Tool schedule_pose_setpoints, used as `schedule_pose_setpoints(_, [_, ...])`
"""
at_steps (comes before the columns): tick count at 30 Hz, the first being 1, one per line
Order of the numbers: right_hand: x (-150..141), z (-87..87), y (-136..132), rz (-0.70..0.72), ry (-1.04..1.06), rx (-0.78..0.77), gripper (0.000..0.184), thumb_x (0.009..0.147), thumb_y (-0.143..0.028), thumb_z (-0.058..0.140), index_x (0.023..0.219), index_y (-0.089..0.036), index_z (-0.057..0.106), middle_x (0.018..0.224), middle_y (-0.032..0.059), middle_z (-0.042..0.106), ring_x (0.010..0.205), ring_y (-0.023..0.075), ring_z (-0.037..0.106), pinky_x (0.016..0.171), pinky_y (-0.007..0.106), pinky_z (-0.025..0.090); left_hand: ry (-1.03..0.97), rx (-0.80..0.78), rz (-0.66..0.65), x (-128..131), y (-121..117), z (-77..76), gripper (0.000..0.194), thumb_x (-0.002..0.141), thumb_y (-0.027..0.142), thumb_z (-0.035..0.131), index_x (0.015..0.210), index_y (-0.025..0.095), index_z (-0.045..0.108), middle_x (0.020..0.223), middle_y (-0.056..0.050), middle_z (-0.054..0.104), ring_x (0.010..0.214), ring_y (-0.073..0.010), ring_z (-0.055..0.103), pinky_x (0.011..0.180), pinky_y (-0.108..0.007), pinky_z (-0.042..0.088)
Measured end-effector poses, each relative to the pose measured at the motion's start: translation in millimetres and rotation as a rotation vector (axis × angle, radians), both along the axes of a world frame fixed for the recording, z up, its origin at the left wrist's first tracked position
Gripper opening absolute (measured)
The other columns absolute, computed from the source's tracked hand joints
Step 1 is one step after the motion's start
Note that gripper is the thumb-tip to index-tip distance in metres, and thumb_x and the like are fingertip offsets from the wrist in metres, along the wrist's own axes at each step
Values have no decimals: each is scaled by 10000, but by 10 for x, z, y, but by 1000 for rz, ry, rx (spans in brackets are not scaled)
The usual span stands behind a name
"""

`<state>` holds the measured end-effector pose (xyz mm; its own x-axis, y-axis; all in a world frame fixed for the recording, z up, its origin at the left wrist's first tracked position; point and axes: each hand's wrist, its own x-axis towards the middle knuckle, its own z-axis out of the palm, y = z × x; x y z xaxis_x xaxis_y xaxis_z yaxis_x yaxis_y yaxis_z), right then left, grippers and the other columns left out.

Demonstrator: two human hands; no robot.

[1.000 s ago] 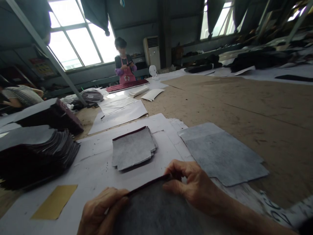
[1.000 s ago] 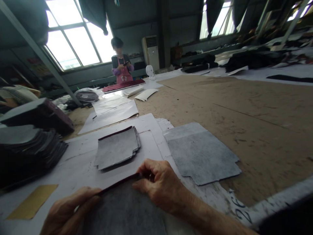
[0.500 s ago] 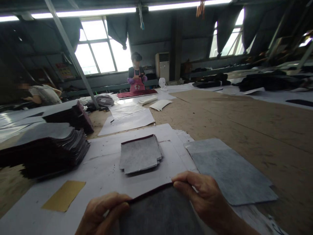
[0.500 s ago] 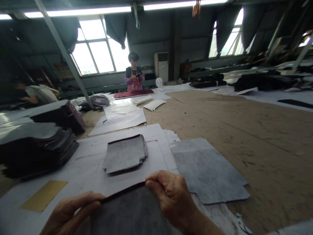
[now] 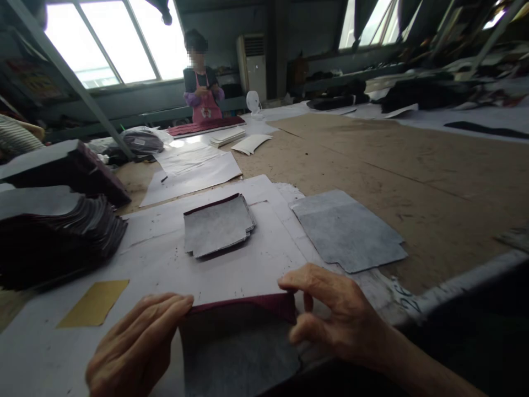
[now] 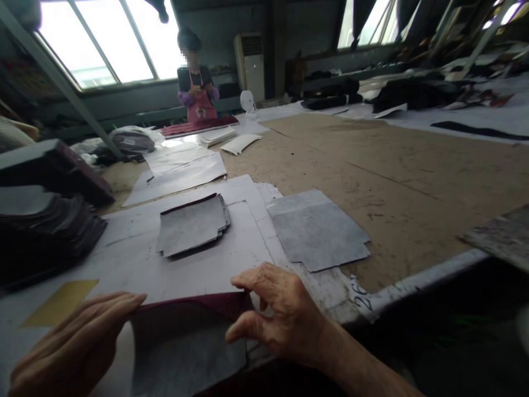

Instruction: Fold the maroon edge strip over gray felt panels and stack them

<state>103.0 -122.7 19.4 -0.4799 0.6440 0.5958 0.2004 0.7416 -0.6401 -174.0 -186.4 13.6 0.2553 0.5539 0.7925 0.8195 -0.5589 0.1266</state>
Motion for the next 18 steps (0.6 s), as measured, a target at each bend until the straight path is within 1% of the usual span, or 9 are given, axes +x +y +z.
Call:
schedule_pose_setpoints(2, [38, -19, -23, 2, 14, -2, 340, 721, -262, 703, 1019, -152, 583, 879, 46, 649, 649, 90, 584, 627, 186, 505, 17, -2, 9, 34, -40, 24, 233, 852, 180, 500, 1034, 240, 633, 847, -20, 676, 814, -177, 634, 735, -292, 529])
schedule_pose_setpoints(4, [65, -26, -49, -6, 8, 19, 352, 742, -238, 682, 1065, -170, 561, 942, 55, 648, 773, 116, 615, 719, 205, 513, 35, -21, 10, 61, -69, 49, 232, 876, 232, 471, 1046, 243, 628, 873, -33, 675, 828, -190, 636, 725, -304, 543])
schedule_pose_setpoints(6, [80, -24, -72, -5, -6, 50, 363, 755, -240, 667, 1092, -179, 547, 978, 65, 643, 897, 150, 609, 796, 239, 507, 64, -38, 7, 75, -85, 72, 245, 890, 262, 448, 1063, 252, 621, 894, -40, 671, 850, -198, 632, 730, -314, 546])
schedule_pose_setpoints(8, [87, -22, -86, 5, -4, 76, 357, 768, -235, 650, 1103, -175, 542, 999, 74, 637, 955, 162, 594, 834, 258, 500, 93, -45, -4, 78, -91, 90, 267, 901, 263, 424, 1091, 256, 610, 909, -45, 665, 874, -200, 623, 745, -320, 539])
schedule_pose_setpoints(11, [93, -27, -91, 10, 17, 102, 357, 772, -234, 644, 1106, -160, 542, 1004, 75, 635, 964, 158, 590, 846, 252, 496, 119, -47, -20, 73, -90, 105, 295, 913, 265, 393, 1129, 256, 594, 923, -53, 660, 895, -202, 614, 755, -322, 531])
schedule_pose_setpoints(15, [97, -40, -85, -10, 11, 97, 361, 779, -257, 635, 1117, -169, 545, 1017, 69, 634, 971, 158, 588, 847, 253, 496, 103, -58, -24, 75, -93, 93, 295, 913, 288, 397, 1135, 271, 591, 915, -50, 661, 882, -204, 619, 749, -314, 533])
schedule_pose_setpoints(18, [80, -29, -80, -3, 45, 123, 293, 786, -199, 624, 1073, -180, 569, 988, 65, 640, 928, 151, 594, 807, 252, 507, 79, -71, -28, 61, -87, 63, 278, 907, 278, 412, 1104, 250, 608, 915, -54, 660, 883, -201, 622, 767, -303, 529])
